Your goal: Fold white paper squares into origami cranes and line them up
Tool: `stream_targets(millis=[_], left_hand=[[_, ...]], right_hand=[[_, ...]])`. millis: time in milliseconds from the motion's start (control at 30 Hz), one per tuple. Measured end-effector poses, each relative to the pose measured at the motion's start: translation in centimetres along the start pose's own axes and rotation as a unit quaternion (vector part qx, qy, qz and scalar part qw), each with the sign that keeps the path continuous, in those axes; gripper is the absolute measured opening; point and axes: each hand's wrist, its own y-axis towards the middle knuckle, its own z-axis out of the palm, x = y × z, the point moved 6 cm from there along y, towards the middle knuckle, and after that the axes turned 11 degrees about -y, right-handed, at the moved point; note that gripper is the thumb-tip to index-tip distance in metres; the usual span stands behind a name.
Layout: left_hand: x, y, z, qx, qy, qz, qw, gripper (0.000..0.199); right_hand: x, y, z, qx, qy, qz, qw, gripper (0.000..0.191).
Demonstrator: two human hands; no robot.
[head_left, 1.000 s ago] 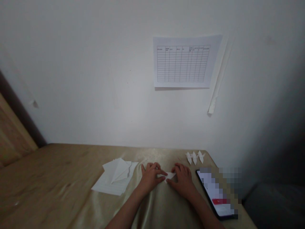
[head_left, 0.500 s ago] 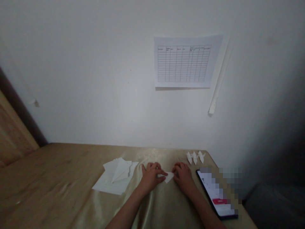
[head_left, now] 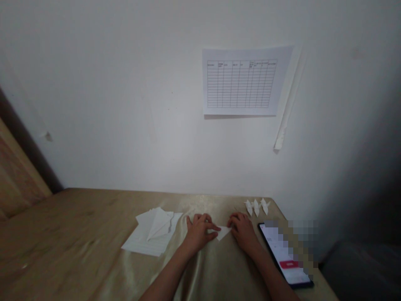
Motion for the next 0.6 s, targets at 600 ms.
stream_targets(millis=[600], left_hand=[[0.3,0.0,0.1,0.002,0.004,-0.001,1.000,0.021]], right_hand=[[1.1,-1.0,-0.2,0.022,-0.020,0.001,1.000,0.033]])
